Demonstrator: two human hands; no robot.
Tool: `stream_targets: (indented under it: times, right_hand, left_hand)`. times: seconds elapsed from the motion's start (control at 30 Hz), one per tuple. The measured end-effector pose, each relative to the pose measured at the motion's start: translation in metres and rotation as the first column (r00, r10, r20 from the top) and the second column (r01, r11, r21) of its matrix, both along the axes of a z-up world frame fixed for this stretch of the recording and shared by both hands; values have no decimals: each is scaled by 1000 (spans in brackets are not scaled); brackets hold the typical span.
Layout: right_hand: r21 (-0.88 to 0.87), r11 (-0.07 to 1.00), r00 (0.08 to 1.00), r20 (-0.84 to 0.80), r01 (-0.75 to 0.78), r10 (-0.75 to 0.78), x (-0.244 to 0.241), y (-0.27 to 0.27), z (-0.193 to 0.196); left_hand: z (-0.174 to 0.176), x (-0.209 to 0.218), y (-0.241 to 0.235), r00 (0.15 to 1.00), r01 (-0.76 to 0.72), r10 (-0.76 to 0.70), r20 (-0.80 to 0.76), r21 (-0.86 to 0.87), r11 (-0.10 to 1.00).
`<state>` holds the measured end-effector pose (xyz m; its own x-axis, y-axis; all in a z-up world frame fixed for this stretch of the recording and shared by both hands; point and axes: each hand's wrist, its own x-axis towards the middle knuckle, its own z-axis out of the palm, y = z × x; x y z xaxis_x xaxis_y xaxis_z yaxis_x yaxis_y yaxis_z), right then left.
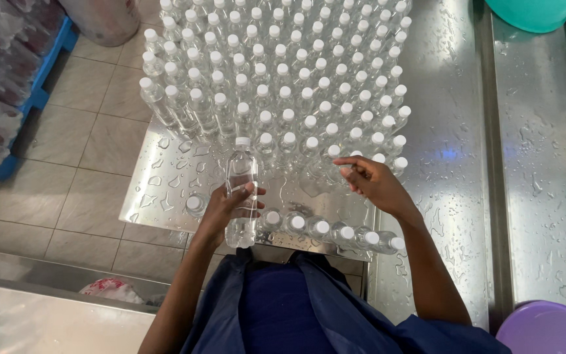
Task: The person repeatedly picks up small clear plastic bottles from a metal table, screws on white caps by hand, and places the capped bottles back on the table among many others. The process is continuous and repetitive throughout the clip.
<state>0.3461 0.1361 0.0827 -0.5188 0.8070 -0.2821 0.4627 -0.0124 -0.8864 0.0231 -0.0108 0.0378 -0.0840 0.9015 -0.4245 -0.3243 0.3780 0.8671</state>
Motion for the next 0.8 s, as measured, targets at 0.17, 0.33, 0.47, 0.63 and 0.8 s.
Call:
stream_targets:
  times: [0.17,0.33,0.47,0.63,0.8]
  right_hand:
    - [138,985,994,54,-102,95,-23,-12,24]
    - [352,906,972,74,-236,224,-45,-21,38]
    - [750,558,926,202,-356,319,-62,-24,61]
    - [837,154,804,429,-525,412,-77,-21,84]
    - [725,142,659,504,-674,558,-68,-24,75]
  left_hand:
    - [-29,2,3,992,-66,85,-94,190,980]
    - [-14,6,4,958,-49,146,-246,361,931]
    - [-26,17,7,937,2,134,-323,386,922]
    - [9,23,-3,885,166,17,-465,350,922]
    - [37,26,-13,777,410,-186,-602,259,875]
